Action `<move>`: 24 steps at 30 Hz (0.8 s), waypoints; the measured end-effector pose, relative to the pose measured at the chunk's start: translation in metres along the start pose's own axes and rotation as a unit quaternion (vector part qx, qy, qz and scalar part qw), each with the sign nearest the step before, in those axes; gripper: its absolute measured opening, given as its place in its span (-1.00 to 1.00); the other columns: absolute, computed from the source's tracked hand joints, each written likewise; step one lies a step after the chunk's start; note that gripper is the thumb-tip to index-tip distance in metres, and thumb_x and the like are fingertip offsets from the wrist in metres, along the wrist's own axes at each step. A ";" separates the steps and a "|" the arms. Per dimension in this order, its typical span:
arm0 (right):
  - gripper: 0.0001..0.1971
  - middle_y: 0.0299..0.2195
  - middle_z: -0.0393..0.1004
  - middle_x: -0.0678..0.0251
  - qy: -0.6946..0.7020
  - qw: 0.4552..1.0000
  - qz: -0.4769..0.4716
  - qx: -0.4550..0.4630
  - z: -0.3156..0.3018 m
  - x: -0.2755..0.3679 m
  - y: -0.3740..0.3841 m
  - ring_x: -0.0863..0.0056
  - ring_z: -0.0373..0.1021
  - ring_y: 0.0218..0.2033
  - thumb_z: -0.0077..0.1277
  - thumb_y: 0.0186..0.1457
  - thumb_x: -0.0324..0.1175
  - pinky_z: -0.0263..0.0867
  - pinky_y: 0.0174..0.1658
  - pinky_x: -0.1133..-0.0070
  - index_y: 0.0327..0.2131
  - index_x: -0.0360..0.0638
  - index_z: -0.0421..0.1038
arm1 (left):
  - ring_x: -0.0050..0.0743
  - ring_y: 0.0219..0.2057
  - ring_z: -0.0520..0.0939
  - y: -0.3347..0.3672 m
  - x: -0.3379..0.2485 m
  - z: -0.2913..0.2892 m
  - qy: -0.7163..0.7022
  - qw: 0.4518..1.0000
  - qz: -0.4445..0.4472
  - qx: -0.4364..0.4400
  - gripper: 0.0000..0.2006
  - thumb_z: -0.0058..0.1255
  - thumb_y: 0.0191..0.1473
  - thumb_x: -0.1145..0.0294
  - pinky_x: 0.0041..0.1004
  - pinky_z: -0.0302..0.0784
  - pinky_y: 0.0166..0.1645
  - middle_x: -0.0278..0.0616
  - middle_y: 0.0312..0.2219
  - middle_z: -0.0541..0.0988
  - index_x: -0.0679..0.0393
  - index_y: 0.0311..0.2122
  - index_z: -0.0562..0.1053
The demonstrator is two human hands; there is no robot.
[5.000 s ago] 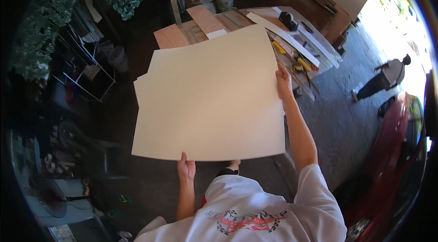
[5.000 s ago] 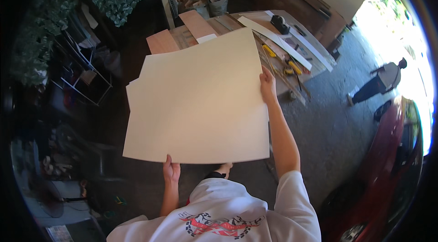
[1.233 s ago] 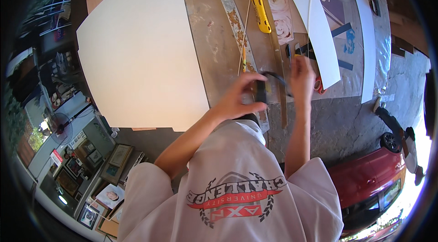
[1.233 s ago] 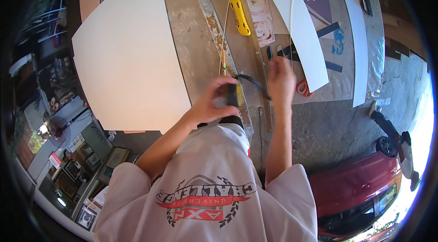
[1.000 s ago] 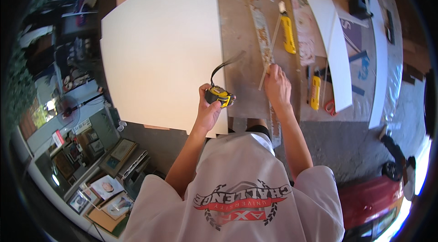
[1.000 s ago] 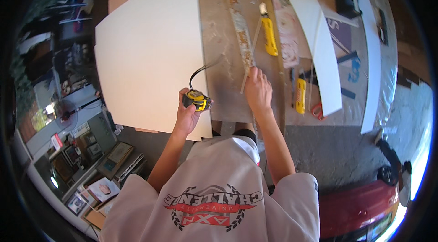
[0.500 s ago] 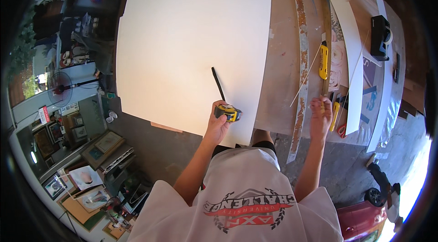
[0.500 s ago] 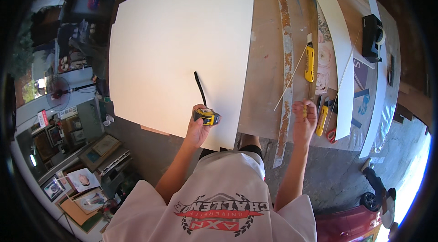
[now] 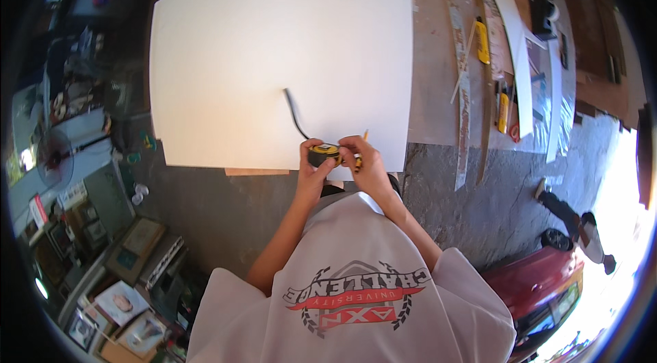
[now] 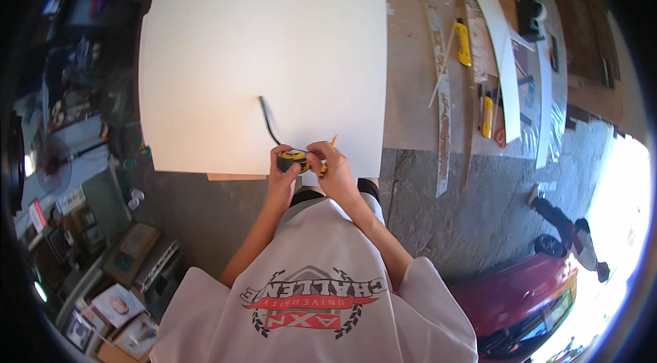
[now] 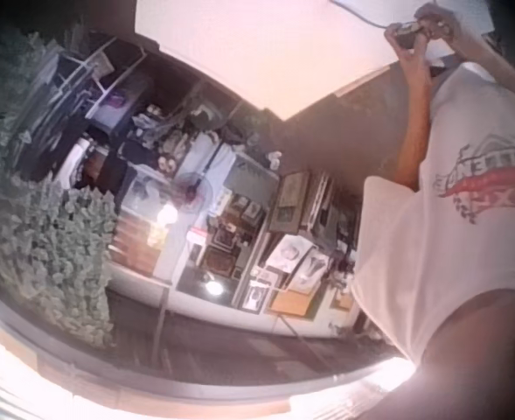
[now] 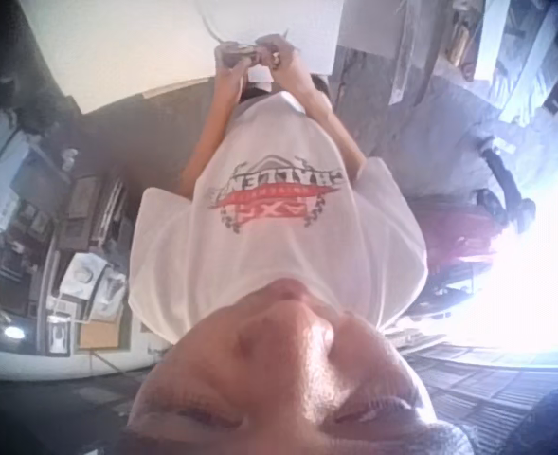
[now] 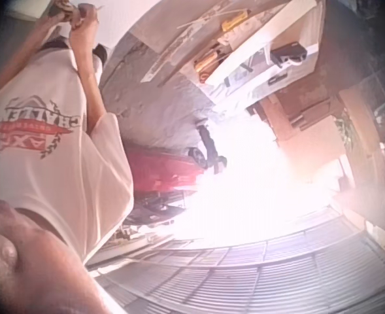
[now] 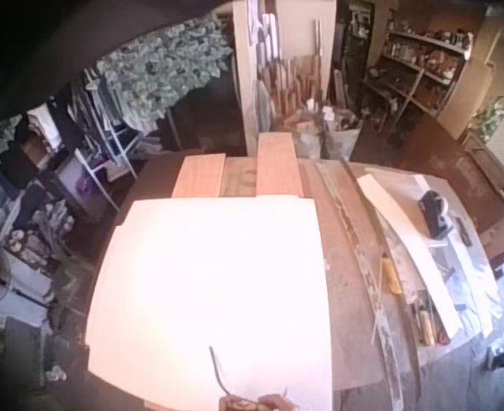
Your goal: The person selects a large white board from a stack, carries it to a workbench, and uses a tape measure and pencil to mark dimensions. They then use a utility knife to cut the board along the marked lines.
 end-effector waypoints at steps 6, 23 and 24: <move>-0.49 -0.04 0.51 0.12 -0.048 0.986 -0.157 -0.020 -0.024 0.023 0.000 0.14 0.46 -0.02 0.35 0.00 -0.36 0.42 0.00 0.35 0.03 -0.23 0.41 | -0.37 0.11 0.43 0.032 -0.020 0.031 -0.020 0.995 -0.005 0.099 -0.53 -0.14 0.38 0.06 -0.30 0.27 0.26 -0.15 -0.02 0.44 0.04 0.23 0.12; -0.74 -0.21 0.53 0.00 -0.478 0.867 -0.075 -0.117 -0.301 -0.029 0.201 0.04 0.46 -0.06 0.01 0.16 -0.39 0.36 0.01 0.21 -0.07 -0.12 0.47 | -0.22 0.00 0.49 0.038 -0.121 -0.271 0.426 0.787 0.144 -0.423 -0.61 0.06 0.25 0.30 -0.28 0.43 0.11 -0.01 0.00 0.44 0.33 0.06 0.34; -0.71 -0.19 0.52 -0.01 -0.508 0.849 -0.087 -0.115 -0.298 -0.026 0.203 0.04 0.46 -0.06 0.01 0.13 -0.42 0.36 0.00 0.22 -0.05 -0.10 0.47 | -0.20 -0.01 0.49 0.036 -0.126 -0.276 0.434 0.774 0.133 -0.441 -0.61 0.06 0.25 0.30 -0.28 0.43 0.12 0.00 0.00 0.44 0.34 0.06 0.34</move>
Point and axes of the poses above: each hand's wrist, its own y-axis towards the middle knuckle, its own z-axis out of the palm, x = y × z, the point moved 5 cm from there along y, towards the middle knuckle
